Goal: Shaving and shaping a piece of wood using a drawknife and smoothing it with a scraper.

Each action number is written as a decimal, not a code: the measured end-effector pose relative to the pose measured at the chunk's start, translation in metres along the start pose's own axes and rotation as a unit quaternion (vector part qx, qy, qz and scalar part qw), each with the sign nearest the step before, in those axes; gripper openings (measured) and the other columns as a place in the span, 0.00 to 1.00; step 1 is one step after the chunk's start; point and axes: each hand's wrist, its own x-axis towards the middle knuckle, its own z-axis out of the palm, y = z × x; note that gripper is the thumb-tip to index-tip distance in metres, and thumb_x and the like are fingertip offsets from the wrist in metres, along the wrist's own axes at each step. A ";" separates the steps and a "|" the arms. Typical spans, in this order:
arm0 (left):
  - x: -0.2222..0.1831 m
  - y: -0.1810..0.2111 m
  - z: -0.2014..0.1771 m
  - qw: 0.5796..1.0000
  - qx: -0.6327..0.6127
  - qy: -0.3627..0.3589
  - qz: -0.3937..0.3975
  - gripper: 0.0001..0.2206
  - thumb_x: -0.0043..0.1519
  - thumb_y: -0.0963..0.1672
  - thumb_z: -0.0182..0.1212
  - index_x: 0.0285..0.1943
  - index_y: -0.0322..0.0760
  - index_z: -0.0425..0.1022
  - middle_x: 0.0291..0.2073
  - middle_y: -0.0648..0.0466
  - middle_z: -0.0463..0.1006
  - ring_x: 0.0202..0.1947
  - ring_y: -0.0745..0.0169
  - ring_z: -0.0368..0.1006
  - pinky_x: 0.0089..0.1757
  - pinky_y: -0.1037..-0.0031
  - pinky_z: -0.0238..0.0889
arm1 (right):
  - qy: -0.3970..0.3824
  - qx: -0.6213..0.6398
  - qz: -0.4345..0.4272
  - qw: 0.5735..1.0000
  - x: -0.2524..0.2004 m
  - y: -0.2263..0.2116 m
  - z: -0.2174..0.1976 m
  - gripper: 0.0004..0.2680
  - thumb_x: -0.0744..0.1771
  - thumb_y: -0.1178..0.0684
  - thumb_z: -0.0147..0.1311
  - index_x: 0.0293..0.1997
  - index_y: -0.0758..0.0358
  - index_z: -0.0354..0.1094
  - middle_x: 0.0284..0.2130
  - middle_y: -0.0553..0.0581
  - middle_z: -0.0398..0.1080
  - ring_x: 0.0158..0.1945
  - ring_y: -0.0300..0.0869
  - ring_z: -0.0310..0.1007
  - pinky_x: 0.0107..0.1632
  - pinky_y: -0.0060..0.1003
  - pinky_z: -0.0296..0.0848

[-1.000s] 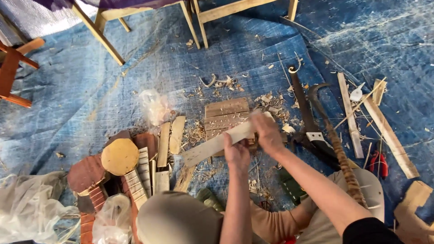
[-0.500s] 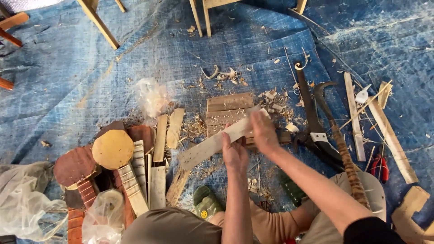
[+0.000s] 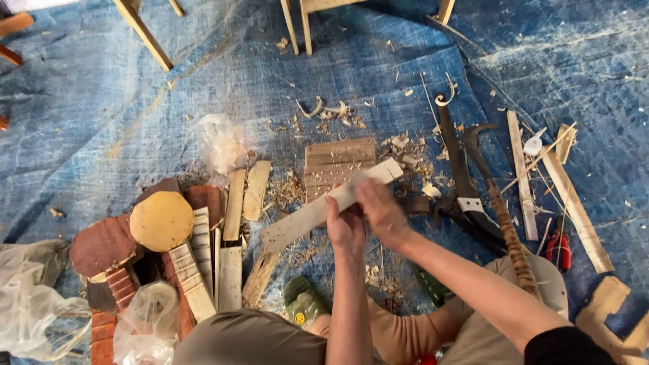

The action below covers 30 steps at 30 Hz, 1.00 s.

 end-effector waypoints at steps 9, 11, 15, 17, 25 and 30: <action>0.011 -0.011 -0.023 1.000 0.012 -0.021 0.001 0.28 0.67 0.58 0.52 0.70 0.41 0.70 0.51 0.48 0.80 0.45 0.58 0.75 0.54 0.64 0.64 | -0.057 -0.020 0.040 0.997 0.018 0.028 -0.010 0.27 0.67 0.66 0.38 0.78 0.60 0.43 0.74 0.67 0.44 0.76 0.63 0.39 0.77 0.58 0.39; 0.012 -0.009 -0.015 1.000 0.014 -0.017 -0.002 0.27 0.67 0.57 0.52 0.69 0.41 0.70 0.47 0.51 0.81 0.39 0.63 0.75 0.53 0.66 0.66 | -0.027 -0.040 -0.003 0.999 0.030 0.021 -0.016 0.27 0.65 0.67 0.39 0.77 0.64 0.50 0.73 0.69 0.50 0.75 0.65 0.45 0.75 0.58 0.42; 0.010 -0.004 -0.012 0.998 -0.048 0.001 -0.027 0.27 0.66 0.58 0.56 0.63 0.38 0.75 0.48 0.44 0.81 0.42 0.49 0.77 0.52 0.57 0.69 | 0.061 -0.127 -0.165 0.976 0.027 0.004 -0.020 0.18 0.68 0.55 0.46 0.67 0.63 0.62 0.65 0.67 0.62 0.67 0.63 0.60 0.70 0.60 0.57; 0.011 -0.005 -0.014 0.997 -0.077 0.018 -0.021 0.25 0.65 0.57 0.58 0.60 0.37 0.75 0.44 0.46 0.82 0.37 0.53 0.76 0.50 0.60 0.70 | 0.106 -0.163 -0.234 0.953 0.023 0.017 -0.016 0.15 0.69 0.49 0.49 0.62 0.63 0.68 0.62 0.66 0.67 0.64 0.62 0.66 0.68 0.60 0.63; 0.001 -0.009 -0.001 0.998 -0.058 -0.019 -0.005 0.26 0.69 0.56 0.51 0.71 0.42 0.68 0.60 0.39 0.74 0.59 0.41 0.72 0.61 0.52 0.62 | 0.044 -0.146 -0.147 0.977 -0.006 -0.012 -0.006 0.19 0.68 0.56 0.47 0.69 0.58 0.63 0.66 0.65 0.63 0.69 0.61 0.61 0.71 0.57 0.58; 0.032 -0.020 -0.043 0.999 -0.043 -0.034 -0.003 0.26 0.68 0.57 0.53 0.69 0.44 0.71 0.57 0.42 0.77 0.52 0.49 0.75 0.59 0.56 0.65 | -0.019 -0.095 -0.071 0.993 0.018 0.016 -0.025 0.21 0.67 0.63 0.42 0.72 0.61 0.53 0.70 0.67 0.53 0.73 0.63 0.48 0.74 0.60 0.47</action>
